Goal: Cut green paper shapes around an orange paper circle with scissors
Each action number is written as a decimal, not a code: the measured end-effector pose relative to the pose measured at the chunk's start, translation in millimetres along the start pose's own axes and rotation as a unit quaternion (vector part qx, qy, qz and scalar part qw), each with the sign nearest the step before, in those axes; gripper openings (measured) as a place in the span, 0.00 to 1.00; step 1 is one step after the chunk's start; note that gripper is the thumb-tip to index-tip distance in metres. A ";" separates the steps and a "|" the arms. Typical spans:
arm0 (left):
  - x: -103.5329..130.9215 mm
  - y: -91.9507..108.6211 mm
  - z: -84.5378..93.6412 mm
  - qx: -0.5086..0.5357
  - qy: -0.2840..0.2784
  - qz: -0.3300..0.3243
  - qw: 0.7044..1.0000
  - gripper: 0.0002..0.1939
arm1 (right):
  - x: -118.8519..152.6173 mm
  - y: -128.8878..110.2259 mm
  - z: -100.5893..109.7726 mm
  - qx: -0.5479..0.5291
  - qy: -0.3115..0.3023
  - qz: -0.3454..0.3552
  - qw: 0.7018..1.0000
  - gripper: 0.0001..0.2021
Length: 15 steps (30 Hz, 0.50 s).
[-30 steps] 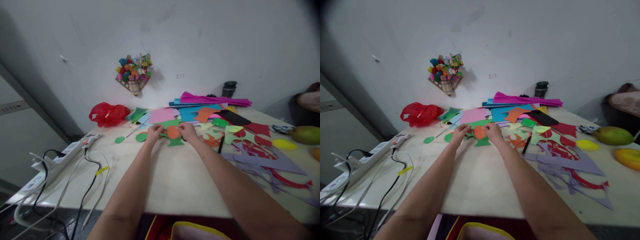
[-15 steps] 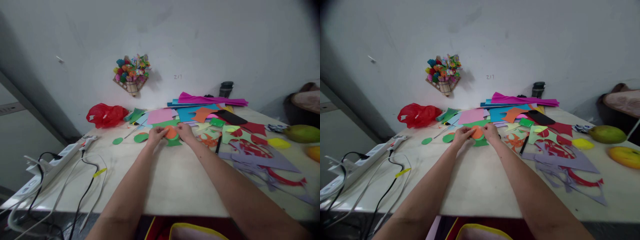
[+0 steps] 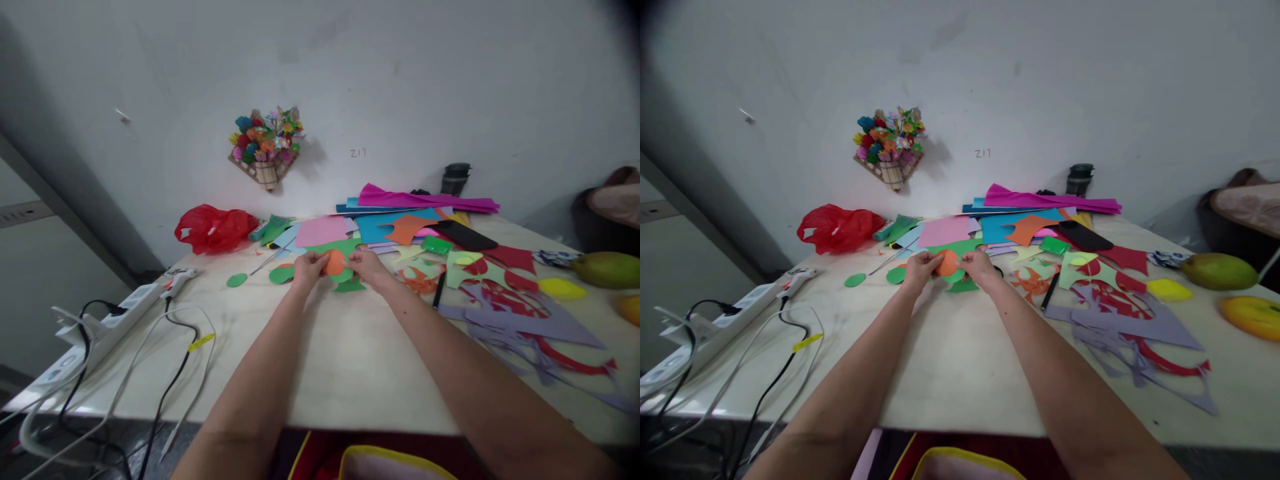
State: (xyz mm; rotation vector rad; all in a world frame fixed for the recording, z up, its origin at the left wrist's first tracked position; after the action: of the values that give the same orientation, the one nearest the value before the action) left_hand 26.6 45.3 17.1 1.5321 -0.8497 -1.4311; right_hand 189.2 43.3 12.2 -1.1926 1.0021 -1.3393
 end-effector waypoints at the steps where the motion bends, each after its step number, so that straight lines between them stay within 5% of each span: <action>1: -0.3 -0.2 0.3 0.003 0.001 0.002 1.000 0.12 | 0.2 0.3 -0.1 -0.005 0.002 -0.005 1.000 0.16; 15: 2.4 -9.7 1.7 0.113 -0.047 0.037 0.992 0.23 | 2.1 0.0 -1.9 -0.022 0.020 -0.035 0.999 0.07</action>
State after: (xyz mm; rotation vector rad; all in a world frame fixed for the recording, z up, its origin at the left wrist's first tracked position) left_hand 24.5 46.8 7.3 1.5901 -1.1461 -1.4010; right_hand 187.4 41.1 12.1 -1.2479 1.0324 -1.4064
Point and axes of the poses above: each hand's wrist, its own x-axis away from the middle knuckle, its own z-axis out of the back of the hand, y = z × x, the point moved 5 cm from there along -x, towards the middle knuckle, and after that the axes turned 14 degrees about -z, right-handed, at the moved point
